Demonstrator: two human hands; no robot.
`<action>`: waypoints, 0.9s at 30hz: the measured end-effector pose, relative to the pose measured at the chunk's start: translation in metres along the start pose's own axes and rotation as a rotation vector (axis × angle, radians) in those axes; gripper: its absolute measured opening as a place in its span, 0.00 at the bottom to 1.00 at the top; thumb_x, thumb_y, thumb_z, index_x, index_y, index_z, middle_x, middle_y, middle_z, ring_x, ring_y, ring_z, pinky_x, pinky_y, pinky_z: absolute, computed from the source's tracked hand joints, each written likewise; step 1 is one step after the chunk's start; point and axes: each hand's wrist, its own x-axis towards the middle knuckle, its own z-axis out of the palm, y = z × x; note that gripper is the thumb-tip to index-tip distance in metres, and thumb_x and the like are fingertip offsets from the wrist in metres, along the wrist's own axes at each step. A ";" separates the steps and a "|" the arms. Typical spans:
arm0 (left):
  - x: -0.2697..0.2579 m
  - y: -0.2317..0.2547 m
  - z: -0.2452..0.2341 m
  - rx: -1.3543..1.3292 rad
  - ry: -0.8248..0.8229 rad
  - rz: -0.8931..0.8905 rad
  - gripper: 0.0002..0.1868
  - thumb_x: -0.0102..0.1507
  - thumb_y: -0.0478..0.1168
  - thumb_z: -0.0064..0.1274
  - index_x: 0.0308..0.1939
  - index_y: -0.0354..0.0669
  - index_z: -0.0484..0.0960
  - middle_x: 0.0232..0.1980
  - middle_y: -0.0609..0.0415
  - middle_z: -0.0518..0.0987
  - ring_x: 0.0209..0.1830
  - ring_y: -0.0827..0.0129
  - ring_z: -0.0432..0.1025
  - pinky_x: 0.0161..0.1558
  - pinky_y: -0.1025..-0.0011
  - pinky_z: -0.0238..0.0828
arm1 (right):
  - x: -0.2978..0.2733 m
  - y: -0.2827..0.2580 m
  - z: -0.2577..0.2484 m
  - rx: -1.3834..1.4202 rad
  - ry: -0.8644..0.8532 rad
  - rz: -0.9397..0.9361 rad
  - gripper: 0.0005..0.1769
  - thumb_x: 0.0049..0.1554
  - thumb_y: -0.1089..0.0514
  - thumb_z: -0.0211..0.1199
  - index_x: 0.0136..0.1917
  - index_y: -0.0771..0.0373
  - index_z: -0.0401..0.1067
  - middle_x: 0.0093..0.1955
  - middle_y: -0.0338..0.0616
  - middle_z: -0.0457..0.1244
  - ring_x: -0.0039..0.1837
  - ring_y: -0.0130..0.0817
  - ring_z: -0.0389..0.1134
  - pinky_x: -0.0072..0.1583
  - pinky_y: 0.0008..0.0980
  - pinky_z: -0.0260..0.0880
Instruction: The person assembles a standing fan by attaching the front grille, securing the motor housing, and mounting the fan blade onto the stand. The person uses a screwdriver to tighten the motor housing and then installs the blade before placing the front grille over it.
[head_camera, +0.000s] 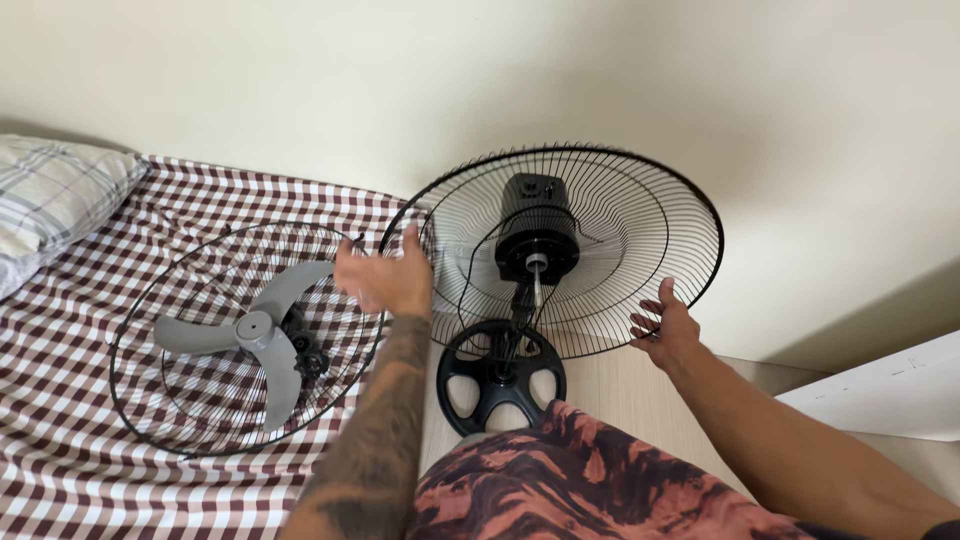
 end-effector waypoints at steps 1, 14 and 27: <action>-0.013 -0.001 0.000 -0.038 -0.061 -0.175 0.54 0.51 0.55 0.74 0.68 0.32 0.56 0.66 0.35 0.59 0.65 0.47 0.59 0.60 0.46 0.59 | -0.001 -0.001 0.001 0.005 0.016 -0.014 0.41 0.58 0.25 0.57 0.61 0.66 0.69 0.54 0.52 0.64 0.54 0.50 0.63 0.65 0.62 0.65; -0.128 0.000 0.113 -0.812 -1.070 -1.137 0.31 0.68 0.48 0.50 0.66 0.27 0.62 0.56 0.26 0.76 0.50 0.44 0.79 0.45 0.56 0.81 | -0.018 -0.013 0.008 0.088 0.061 0.091 0.46 0.58 0.23 0.56 0.74 0.56 0.55 0.75 0.49 0.52 0.74 0.55 0.45 0.74 0.69 0.42; -0.121 0.013 0.096 -0.460 -0.794 -1.033 0.44 0.58 0.52 0.72 0.65 0.23 0.70 0.61 0.41 0.73 0.53 0.58 0.71 0.47 0.62 0.70 | -0.037 -0.012 0.127 0.156 -0.313 0.416 0.36 0.56 0.38 0.66 0.69 0.61 0.67 0.73 0.46 0.62 0.74 0.42 0.58 0.75 0.63 0.48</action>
